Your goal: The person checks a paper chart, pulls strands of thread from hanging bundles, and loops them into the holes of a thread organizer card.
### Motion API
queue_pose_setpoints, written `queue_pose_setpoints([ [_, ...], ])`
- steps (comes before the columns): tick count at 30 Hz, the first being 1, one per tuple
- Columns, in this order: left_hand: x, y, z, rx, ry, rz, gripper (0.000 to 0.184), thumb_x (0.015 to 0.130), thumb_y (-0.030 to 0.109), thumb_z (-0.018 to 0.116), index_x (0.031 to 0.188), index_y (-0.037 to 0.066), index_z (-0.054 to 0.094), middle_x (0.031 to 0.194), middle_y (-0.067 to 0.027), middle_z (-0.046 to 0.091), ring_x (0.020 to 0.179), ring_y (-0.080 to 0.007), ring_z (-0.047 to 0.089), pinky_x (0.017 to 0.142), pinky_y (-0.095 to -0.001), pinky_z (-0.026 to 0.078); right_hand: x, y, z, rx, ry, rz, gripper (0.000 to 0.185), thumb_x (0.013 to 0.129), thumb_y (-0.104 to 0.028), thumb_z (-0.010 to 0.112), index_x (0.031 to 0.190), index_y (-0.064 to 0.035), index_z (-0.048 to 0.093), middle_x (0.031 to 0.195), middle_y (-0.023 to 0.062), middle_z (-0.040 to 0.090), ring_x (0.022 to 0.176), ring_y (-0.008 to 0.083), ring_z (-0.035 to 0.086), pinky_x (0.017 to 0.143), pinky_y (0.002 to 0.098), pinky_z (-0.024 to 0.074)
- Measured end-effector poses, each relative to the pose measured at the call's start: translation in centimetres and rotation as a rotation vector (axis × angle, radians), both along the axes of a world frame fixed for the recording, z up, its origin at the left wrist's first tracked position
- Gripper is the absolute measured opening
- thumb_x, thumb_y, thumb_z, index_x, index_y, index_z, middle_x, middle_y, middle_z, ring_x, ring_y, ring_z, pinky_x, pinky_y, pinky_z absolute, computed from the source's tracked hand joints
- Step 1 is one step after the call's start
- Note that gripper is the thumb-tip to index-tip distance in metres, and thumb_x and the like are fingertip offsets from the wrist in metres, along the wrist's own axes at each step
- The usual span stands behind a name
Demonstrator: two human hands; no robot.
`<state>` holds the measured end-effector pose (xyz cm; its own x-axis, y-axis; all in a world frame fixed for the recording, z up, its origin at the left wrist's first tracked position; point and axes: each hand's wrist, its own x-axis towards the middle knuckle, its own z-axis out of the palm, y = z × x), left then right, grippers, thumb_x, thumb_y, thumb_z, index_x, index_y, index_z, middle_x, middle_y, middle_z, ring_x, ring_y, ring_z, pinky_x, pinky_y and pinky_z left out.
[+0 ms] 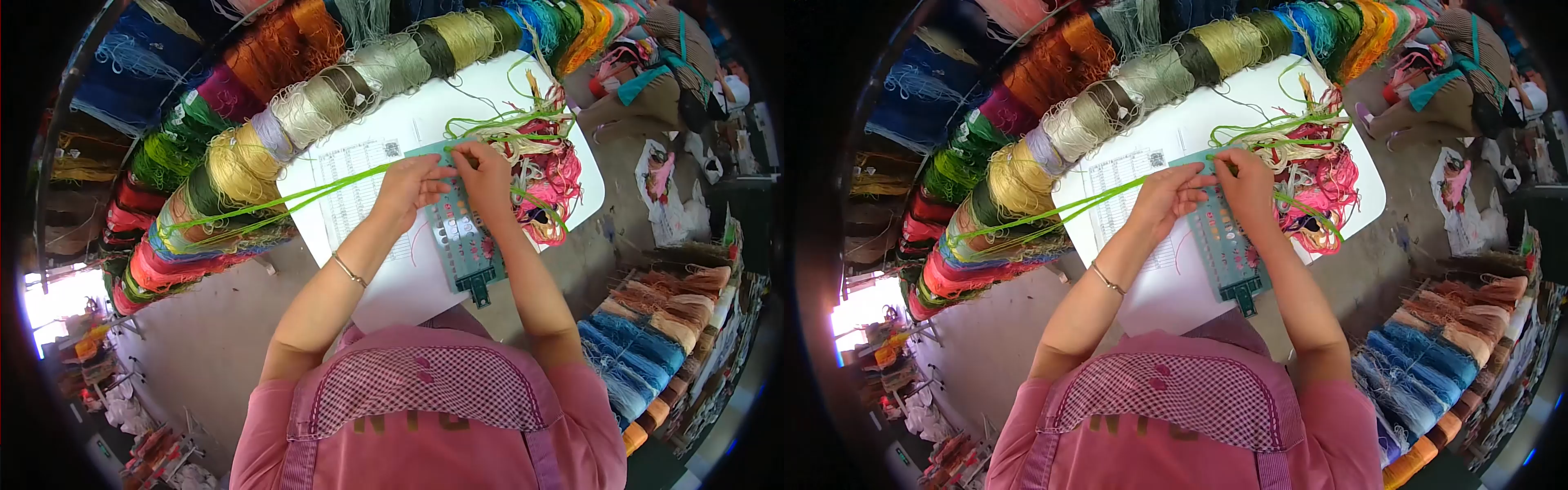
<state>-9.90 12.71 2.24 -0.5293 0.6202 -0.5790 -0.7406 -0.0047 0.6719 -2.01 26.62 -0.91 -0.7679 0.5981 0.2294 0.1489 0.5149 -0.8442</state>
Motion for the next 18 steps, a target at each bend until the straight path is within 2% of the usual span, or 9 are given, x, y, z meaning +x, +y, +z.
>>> queue_pose_setpoints([
  [2,1.1,0.3,0.0,-0.019,0.082,0.088,0.042,0.094,0.017,0.056,0.128,-0.006,0.048,0.094,-0.0133,0.07,0.064,-0.0104,0.062,0.053,-0.0199,0.049,-0.1,-0.3,0.0,0.002,0.026,-0.018,0.007,0.082,-0.008,0.068,0.087,-0.0019,0.068,0.078,0.0115,0.066,0.066,0.0237,0.063,0.062,0.033,0.0488],
  [5,1.4,0.3,0.1,-0.03,0.067,0.095,0.048,0.093,0.017,0.056,0.133,-0.006,0.043,0.094,-0.0128,0.069,0.062,-0.0098,0.06,0.054,-0.0211,0.048,-0.1,-0.6,0.4,-0.038,0.041,-0.058,0.007,0.081,-0.007,0.068,0.086,-0.0019,0.068,0.078,0.0113,0.065,0.068,0.0241,0.063,0.062,0.0337,0.0487],
  [8,1.0,0.5,-0.3,0.064,0.054,0.098,0.045,0.094,0.017,0.055,0.132,-0.006,0.044,0.091,-0.0107,0.069,0.06,-0.0094,0.059,0.053,-0.0213,0.047,-0.1,-0.7,-0.2,0.069,0.047,-0.049,0.009,0.08,-0.006,0.069,0.087,-0.0019,0.067,0.078,0.011,0.064,0.068,0.0244,0.062,0.061,0.0343,0.0484],
  [11,1.0,0.5,-1.1,0.043,0.151,0.085,0.039,0.093,0.015,0.058,0.126,-0.004,0.052,0.087,-0.008,0.068,0.059,-0.0088,0.057,0.05,-0.021,0.044,-0.4,-0.6,-0.3,0.217,0.076,0.013,0.011,0.079,-0.006,0.07,0.088,-0.002,0.066,0.077,0.0106,0.063,0.068,0.0238,0.061,0.06,0.0345,0.0478],
  [13,0.7,0.4,-1.4,0.022,0.309,0.029,0.032,0.092,0.013,0.06,0.12,-0.002,0.058,0.084,-0.0062,0.067,0.059,-0.0079,0.057,0.049,-0.0208,0.043,-0.2,-0.8,0.3,0.275,0.125,0.089,0.014,0.078,-0.005,0.07,0.09,-0.0021,0.065,0.076,0.0103,0.061,0.066,0.0228,0.06,0.059,0.034,0.0471],
  [17,-0.3,0.0,-1.3,-0.073,0.612,-0.051,0.022,0.09,0.009,0.062,0.11,-0.002,0.065,0.081,-0.0058,0.067,0.061,-0.0081,0.06,0.051,-0.0218,0.047,1.1,-0.9,1.9,-0.045,-0.013,0.151,0.019,0.078,-0.004,0.071,0.097,-0.0022,0.065,0.079,0.0035,0.062,0.065,0.012,0.055,0.057,0.0265,0.0441],
  [18,-0.1,0.3,-1.3,-0.051,0.624,0.005,0.022,0.091,0.009,0.062,0.109,-0.002,0.066,0.081,-0.0061,0.067,0.062,-0.0088,0.061,0.053,-0.0222,0.048,1.4,-0.4,1.6,-0.14,-0.021,0.165,0.021,0.079,-0.004,0.071,0.098,-0.002,0.065,0.08,0.0017,0.062,0.065,0.009,0.053,0.057,0.0242,0.0432],
])
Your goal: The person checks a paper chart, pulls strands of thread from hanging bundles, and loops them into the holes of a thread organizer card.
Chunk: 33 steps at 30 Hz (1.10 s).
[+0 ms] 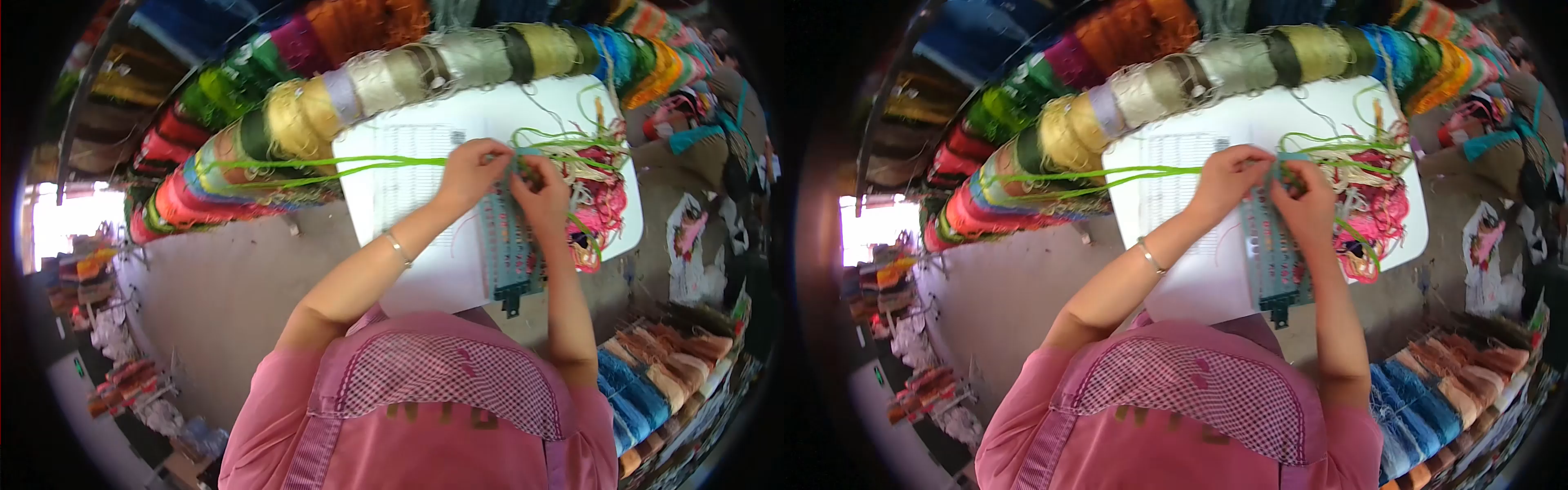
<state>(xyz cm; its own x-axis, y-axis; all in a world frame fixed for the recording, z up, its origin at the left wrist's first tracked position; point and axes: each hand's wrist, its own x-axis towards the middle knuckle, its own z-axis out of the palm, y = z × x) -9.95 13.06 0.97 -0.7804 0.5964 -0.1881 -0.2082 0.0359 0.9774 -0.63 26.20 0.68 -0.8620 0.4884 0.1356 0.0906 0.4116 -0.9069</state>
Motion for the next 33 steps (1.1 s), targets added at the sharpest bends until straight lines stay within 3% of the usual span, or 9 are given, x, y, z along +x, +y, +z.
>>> queue_pose_setpoints([
  [4,0.2,0.7,-0.5,-0.003,-0.057,-0.029,0.022,0.091,0.009,0.062,0.106,-0.005,0.067,0.084,-0.0082,0.069,0.066,-0.0115,0.064,0.058,-0.0241,0.053,0.2,0.1,-0.4,-0.163,-0.005,0.041,0.024,0.08,-0.004,0.072,0.103,-0.0014,0.064,0.082,-0.0027,0.061,0.066,0.0014,0.048,0.058,0.0179,0.0404],
  [12,-0.1,-0.1,-0.3,-0.049,-0.047,-0.019,0.018,0.087,0.006,0.062,0.1,-0.005,0.067,0.081,-0.0085,0.069,0.063,-0.0131,0.064,0.055,-0.0252,0.052,0.3,0.0,0.1,-0.113,-0.047,-0.004,0.029,0.079,-0.004,0.073,0.106,-0.0022,0.064,0.086,0.0002,0.066,0.069,0.0031,0.054,0.061,0.0183,0.044],
  [15,-0.1,-0.7,0.0,0.401,-0.537,0.104,0.023,0.086,0.009,0.06,0.104,-0.003,0.066,0.075,-0.0086,0.067,0.056,-0.0132,0.061,0.05,-0.0254,0.048,0.3,0.8,-0.6,-0.017,-0.082,0.013,0.035,0.077,-0.003,0.073,0.11,-0.0029,0.061,0.087,0.0015,0.067,0.067,0.0037,0.053,0.059,0.0195,0.0437],
  [18,-0.5,-1.9,2.1,0.441,-0.742,-0.194,0.025,0.088,0.013,0.056,0.107,0.0,0.065,0.069,-0.0081,0.065,0.052,-0.0133,0.058,0.047,-0.0273,0.045,0.1,0.2,-0.6,0.034,-0.051,-0.019,0.046,0.074,-0.004,0.075,0.117,-0.0038,0.056,0.084,0.0013,0.065,0.064,0.0055,0.05,0.057,0.0218,0.0424],
  [21,-0.2,-0.3,2.2,-0.066,-0.235,-0.426,0.023,0.089,0.017,0.052,0.103,0.003,0.064,0.067,-0.0083,0.065,0.053,-0.0139,0.058,0.049,-0.0284,0.047,0.0,-0.9,0.0,0.142,-0.029,-0.055,0.056,0.07,-0.004,0.076,0.12,-0.0048,0.051,0.079,0.0006,0.061,0.06,0.0087,0.046,0.055,0.0246,0.0413],
  [22,-0.2,0.5,2.1,-0.242,-0.076,-0.441,0.021,0.087,0.022,0.059,0.097,0.005,0.065,0.063,-0.0071,0.063,0.051,-0.0143,0.057,0.049,-0.0286,0.048,0.1,-1.0,0.1,0.194,-0.029,-0.064,0.059,0.069,-0.003,0.076,0.121,-0.0052,0.05,0.077,0.0004,0.06,0.059,0.0099,0.045,0.055,0.0255,0.041],
  [25,-1.0,0.3,1.6,-0.298,0.109,-0.445,0.027,0.084,0.029,0.067,0.096,0.005,0.066,0.068,-0.0077,0.064,0.057,-0.014,0.059,0.056,-0.0289,0.05,0.3,-0.8,0.0,0.288,-0.03,-0.016,0.059,0.067,-0.005,0.076,0.12,-0.0053,0.05,0.073,0.0013,0.056,0.059,0.0124,0.049,0.057,0.027,0.0435],
  [27,-2.5,-1.4,-0.6,-0.217,0.68,-0.268,0.033,0.083,0.034,0.072,0.094,0.004,0.066,0.071,-0.0062,0.062,0.065,-0.0121,0.057,0.063,-0.0296,0.049,0.2,-0.9,0.5,0.172,-0.142,-0.017,0.057,0.068,-0.006,0.075,0.12,-0.0056,0.051,0.073,0.0022,0.057,0.06,0.0126,0.051,0.058,0.0278,0.0452],
  [33,-9.9,-12.5,6.2,-0.282,0.017,-0.161,0.033,0.095,0.039,0.058,0.076,0.012,0.058,0.066,0.0054,0.048,0.057,-0.0059,0.041,0.051,-0.0231,0.033,-0.1,-0.5,0.2,0.1,-0.216,-0.014,0.053,0.069,-0.012,0.076,0.117,-0.0061,0.054,0.073,0.0024,0.061,0.061,0.0126,0.055,0.06,0.029,0.0476],
])
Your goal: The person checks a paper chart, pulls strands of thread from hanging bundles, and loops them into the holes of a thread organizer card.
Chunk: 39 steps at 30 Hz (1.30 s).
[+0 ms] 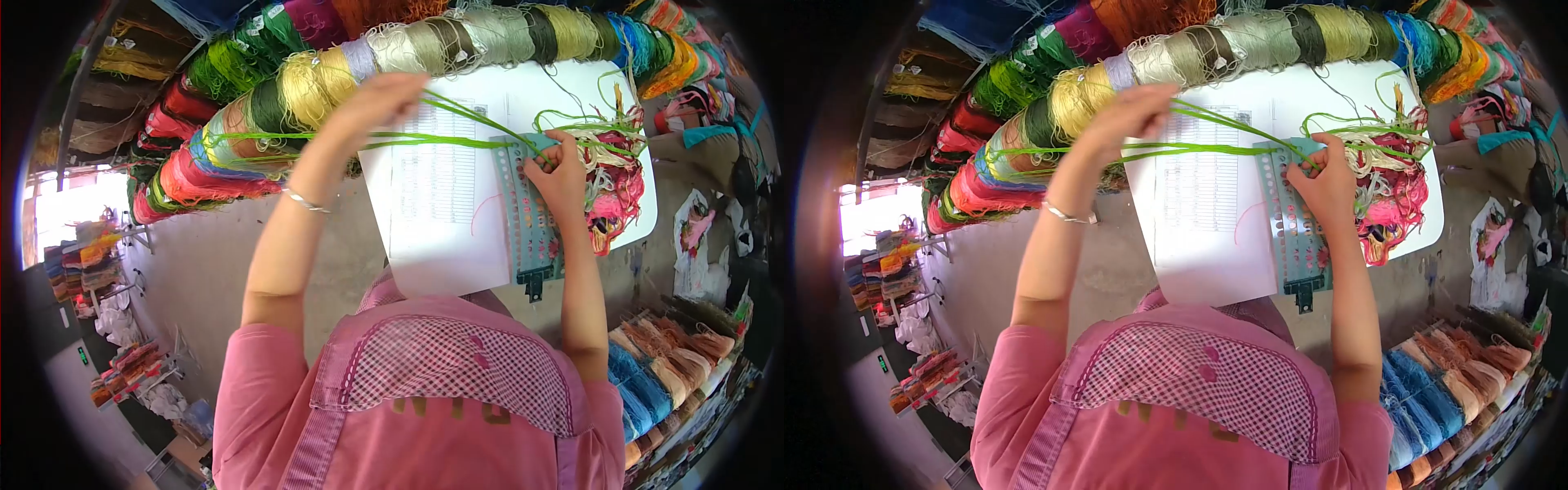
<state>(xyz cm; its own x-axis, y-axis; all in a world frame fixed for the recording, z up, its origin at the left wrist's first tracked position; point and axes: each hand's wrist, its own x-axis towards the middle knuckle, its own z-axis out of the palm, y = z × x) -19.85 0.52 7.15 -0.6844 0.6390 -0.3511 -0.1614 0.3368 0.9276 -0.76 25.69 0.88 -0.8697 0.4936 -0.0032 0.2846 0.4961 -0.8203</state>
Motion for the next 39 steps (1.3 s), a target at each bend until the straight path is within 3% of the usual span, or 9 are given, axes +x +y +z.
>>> queue_pose_setpoints([
  [9,-3.9,-13.8,2.9,0.129,-0.051,0.596,0.026,0.094,0.03,0.059,0.074,0.016,0.048,0.064,0.0076,0.043,0.05,-0.0021,0.034,0.042,-0.0211,0.022,-0.2,0.1,-0.6,0.086,-0.046,-0.001,0.051,0.068,-0.017,0.078,0.114,-0.0067,0.056,0.072,0.0016,0.061,0.06,0.0133,0.055,0.059,0.0303,0.0469],
  [12,-2.2,-15.3,3.7,-0.003,0.163,0.74,0.034,0.093,0.032,0.059,0.067,0.016,0.046,0.06,0.0067,0.04,0.048,-0.0037,0.033,0.041,-0.0218,0.02,-0.1,0.0,-0.6,0.114,-0.049,0.006,0.051,0.068,-0.016,0.077,0.113,-0.007,0.057,0.07,0.0014,0.059,0.06,0.0141,0.054,0.058,0.0309,0.0456],
  [16,-0.9,-18.1,2.5,-0.235,0.333,0.631,0.035,0.093,0.033,0.062,0.064,0.017,0.05,0.059,0.0087,0.043,0.055,-0.0034,0.037,0.051,-0.0239,0.027,-0.5,0.4,-1.3,0.152,-0.011,0.025,0.048,0.067,-0.015,0.076,0.11,-0.0067,0.058,0.069,0.0016,0.057,0.059,0.015,0.053,0.057,0.0316,0.0442],
  [19,-0.8,-17.6,2.3,-0.33,0.511,0.615,0.038,0.092,0.031,0.063,0.067,0.003,0.056,0.057,0.0033,0.046,0.057,-0.0042,0.04,0.053,-0.0247,0.034,-1.2,-0.4,-0.1,0.115,-0.012,0.027,0.045,0.068,-0.016,0.075,0.108,-0.0078,0.059,0.07,0.0018,0.058,0.058,0.0156,0.054,0.056,0.0322,0.0446],
  [25,-1.8,-12.6,4.8,-0.459,0.902,0.236,0.023,0.086,0.029,0.065,0.083,0.007,0.071,0.067,-0.0115,0.064,0.061,-0.022,0.063,0.059,-0.035,0.046,-3.6,-0.5,-0.8,0.218,0.026,0.063,0.037,0.07,-0.016,0.074,0.104,-0.0098,0.061,0.072,0.0022,0.06,0.057,0.0174,0.056,0.055,0.0331,0.0457],
  [28,-3.7,-8.8,6.2,-0.568,0.884,0.152,0.023,0.088,0.023,0.064,0.09,0.002,0.072,0.068,-0.0063,0.067,0.062,-0.0112,0.059,0.061,-0.0281,0.046,-4.6,-0.2,-1.2,0.261,0.065,0.076,0.034,0.071,-0.016,0.074,0.103,-0.0099,0.062,0.073,0.0022,0.06,0.056,0.0177,0.056,0.055,0.0333,0.046],
  [30,-5.8,-6.3,4.7,-0.304,0.776,0.246,0.02,0.084,0.025,0.066,0.095,0.009,0.074,0.079,-0.0109,0.07,0.072,-0.0253,0.067,0.065,-0.034,0.05,-5.0,-0.1,-1.0,0.259,0.078,0.084,0.033,0.072,-0.016,0.073,0.103,-0.01,0.062,0.073,0.002,0.059,0.056,0.0178,0.056,0.055,0.0334,0.0458],
  [36,-13.7,1.5,-0.7,0.129,0.98,0.431,0.019,0.082,0.02,0.067,0.097,0.011,0.075,0.091,-0.0115,0.072,0.08,-0.0261,0.068,0.073,-0.0351,0.052,-4.6,-0.7,-0.6,0.214,0.082,0.05,0.031,0.073,-0.016,0.073,0.101,-0.0103,0.063,0.07,0.0017,0.058,0.055,0.0175,0.055,0.054,0.0337,0.045],
  [39,-14.9,3.9,-1.6,-0.143,0.956,0.459,0.023,0.081,0.021,0.067,0.101,0.011,0.073,0.097,-0.0124,0.071,0.085,-0.0282,0.068,0.079,-0.0373,0.053,-4.6,-0.8,-0.4,0.209,0.081,0.035,0.029,0.074,-0.016,0.073,0.101,-0.0103,0.064,0.069,0.0017,0.058,0.056,0.0179,0.056,0.055,0.034,0.0451],
])
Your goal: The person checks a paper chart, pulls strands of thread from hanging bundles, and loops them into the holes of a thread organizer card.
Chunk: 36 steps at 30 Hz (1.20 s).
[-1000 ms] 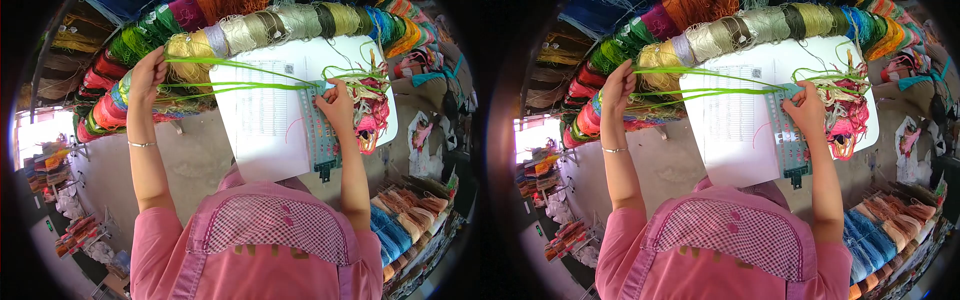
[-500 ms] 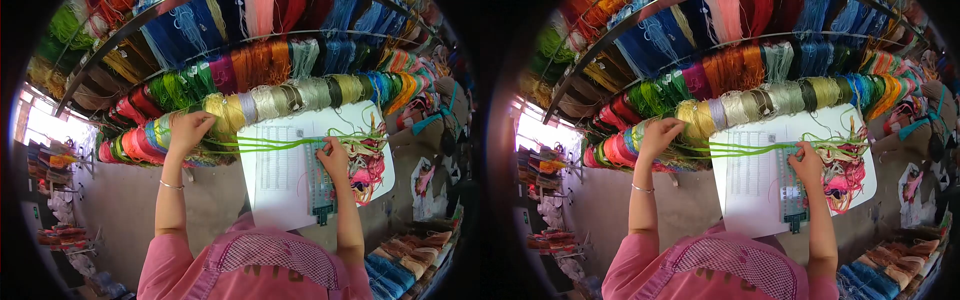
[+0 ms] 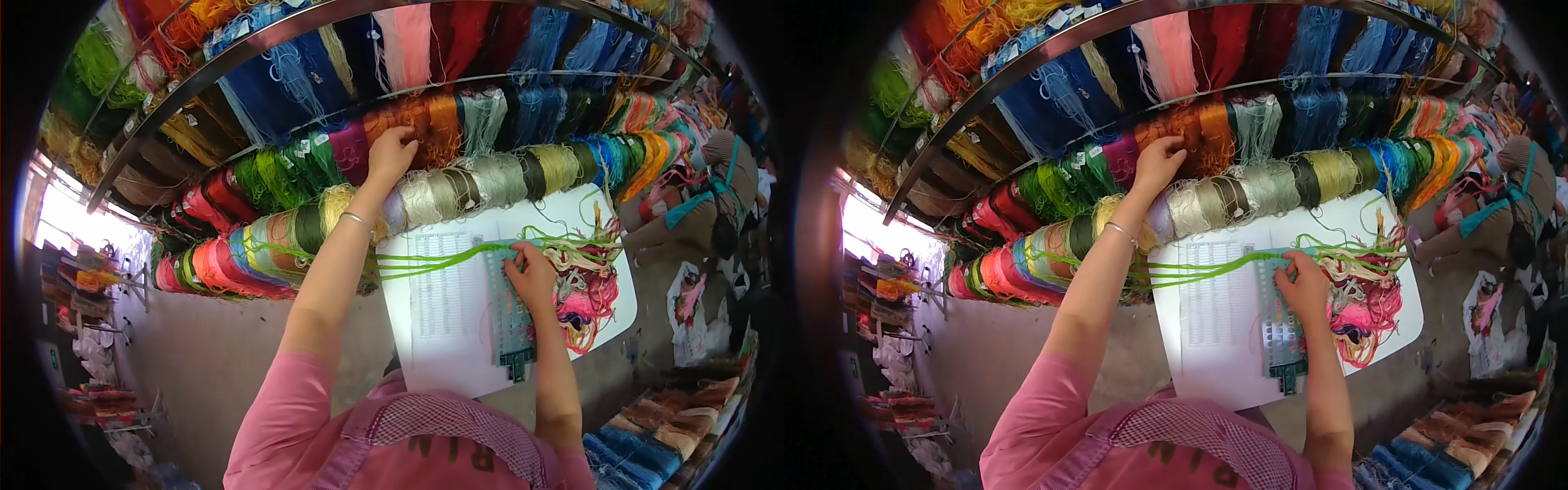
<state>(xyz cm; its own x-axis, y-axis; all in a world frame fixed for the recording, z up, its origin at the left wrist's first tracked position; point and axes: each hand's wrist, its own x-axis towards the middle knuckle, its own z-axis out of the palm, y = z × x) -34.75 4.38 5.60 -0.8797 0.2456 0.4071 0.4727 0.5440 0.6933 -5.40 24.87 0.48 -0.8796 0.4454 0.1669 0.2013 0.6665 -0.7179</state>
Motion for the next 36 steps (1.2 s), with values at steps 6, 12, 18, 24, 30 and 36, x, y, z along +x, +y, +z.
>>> queue_pose_setpoints([
  [6,2.6,1.0,0.0,-0.331,-0.155,0.189,0.022,0.078,0.024,0.073,0.095,0.011,0.066,0.1,-0.0117,0.067,0.088,-0.033,0.065,0.076,-0.0431,0.051,0.1,0.8,-0.6,0.036,0.053,0.045,0.029,0.073,-0.016,0.073,0.1,-0.0098,0.065,0.07,0.0024,0.058,0.06,0.0206,0.058,0.057,0.0352,0.0462],
  [12,2.0,3.3,0.3,-0.124,0.162,0.375,0.027,0.077,0.026,0.076,0.093,0.011,0.059,0.089,-0.0105,0.06,0.082,-0.0342,0.063,0.068,-0.0445,0.049,0.0,1.3,-0.3,0.054,0.071,0.114,0.029,0.073,-0.015,0.072,0.1,-0.0095,0.065,0.07,0.003,0.058,0.062,0.0214,0.058,0.058,0.0353,0.0467],
  [18,-0.4,3.1,-2.0,-0.027,0.079,0.381,0.02,0.076,0.026,0.077,0.083,0.01,0.067,0.086,-0.0082,0.062,0.075,-0.0286,0.063,0.066,-0.0394,0.049,-0.1,1.2,-0.1,0.046,0.059,0.113,0.03,0.073,-0.015,0.074,0.101,-0.0088,0.065,0.068,0.0028,0.057,0.06,0.0197,0.057,0.056,0.034,0.0456],
  [24,-0.6,1.1,-3.5,0.272,-0.032,0.054,0.012,0.081,0.018,0.071,0.083,0.007,0.067,0.079,-0.0059,0.065,0.073,-0.0204,0.065,0.067,-0.0339,0.05,-0.8,0.8,2.0,-0.192,0.029,0.12,0.023,0.082,-0.014,0.071,0.102,-0.0046,0.065,0.068,-0.0004,0.056,0.06,0.0106,0.052,0.055,0.0272,0.0423],
  [30,6.9,0.3,-0.6,0.463,-0.313,-0.235,0.01,0.088,0.008,0.066,0.083,0.001,0.061,0.078,-0.0024,0.068,0.069,-0.0075,0.059,0.065,-0.0234,0.047,-10.8,-3.2,6.8,-0.433,0.253,0.285,0.024,0.094,-0.016,0.06,0.107,0.0036,0.064,0.087,0.0074,0.067,0.081,0.0109,0.058,0.076,0.0241,0.0466],
  [36,7.7,0.8,-1.3,0.166,-0.079,-0.095,0.011,0.084,0.009,0.069,0.082,0.001,0.061,0.071,-0.002,0.062,0.065,-0.0076,0.055,0.062,-0.0235,0.045,-26.1,-5.4,5.4,-0.806,0.004,0.342,0.031,0.09,-0.02,0.067,0.11,0.0032,0.065,0.095,0.0027,0.067,0.086,0.0096,0.058,0.078,0.0239,0.0454],
])
